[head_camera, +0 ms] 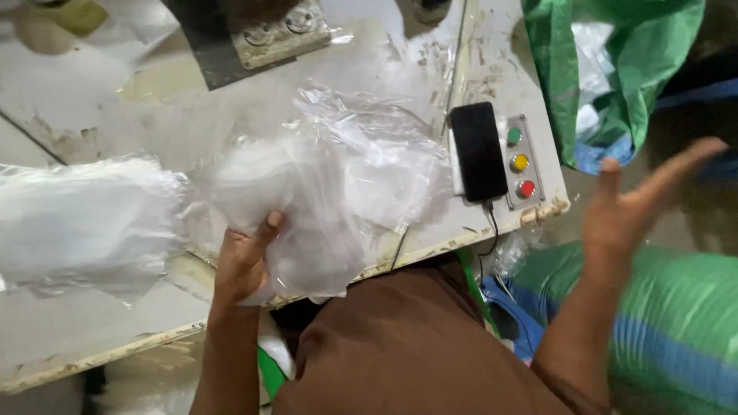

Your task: Folding and stacking small plastic bags on a workbench in a factory.

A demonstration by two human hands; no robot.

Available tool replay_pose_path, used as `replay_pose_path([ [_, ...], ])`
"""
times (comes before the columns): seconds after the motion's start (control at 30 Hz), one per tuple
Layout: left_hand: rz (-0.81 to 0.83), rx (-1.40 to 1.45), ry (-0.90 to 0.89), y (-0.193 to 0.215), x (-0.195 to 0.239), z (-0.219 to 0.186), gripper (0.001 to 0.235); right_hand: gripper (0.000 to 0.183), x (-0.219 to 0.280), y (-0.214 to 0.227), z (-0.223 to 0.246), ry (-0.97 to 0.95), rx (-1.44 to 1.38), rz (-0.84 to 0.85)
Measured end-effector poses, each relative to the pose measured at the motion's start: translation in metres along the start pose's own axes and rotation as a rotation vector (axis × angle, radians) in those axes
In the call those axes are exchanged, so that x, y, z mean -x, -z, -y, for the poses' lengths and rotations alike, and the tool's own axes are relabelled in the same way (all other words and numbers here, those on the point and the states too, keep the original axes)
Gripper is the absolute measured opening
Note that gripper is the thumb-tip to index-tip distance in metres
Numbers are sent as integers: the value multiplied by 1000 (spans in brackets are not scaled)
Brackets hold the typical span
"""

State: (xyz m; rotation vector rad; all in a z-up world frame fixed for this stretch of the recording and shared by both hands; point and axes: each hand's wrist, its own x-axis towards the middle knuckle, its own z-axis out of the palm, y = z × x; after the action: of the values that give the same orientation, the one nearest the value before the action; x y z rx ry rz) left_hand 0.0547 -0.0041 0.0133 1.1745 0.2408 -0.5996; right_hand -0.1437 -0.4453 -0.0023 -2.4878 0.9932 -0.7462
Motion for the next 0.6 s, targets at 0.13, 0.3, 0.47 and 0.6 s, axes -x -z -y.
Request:
replay_pose_path([
  [0.13,-16,-58,-20,-13,-1,24,37,57,20,-72,150,67,-933,713],
  [0.3,-364,-394,-57,-37,3,35,63,66,65,-123,254,-420,-712,1245],
  [0.47,-128,5,13,-18,8,12,66,51,40,-133,264,-382,-1010,1223],
  [0.6,-173,-793,-581,-12,50,8,36,31,40,-97,227,328,-955,1176],
])
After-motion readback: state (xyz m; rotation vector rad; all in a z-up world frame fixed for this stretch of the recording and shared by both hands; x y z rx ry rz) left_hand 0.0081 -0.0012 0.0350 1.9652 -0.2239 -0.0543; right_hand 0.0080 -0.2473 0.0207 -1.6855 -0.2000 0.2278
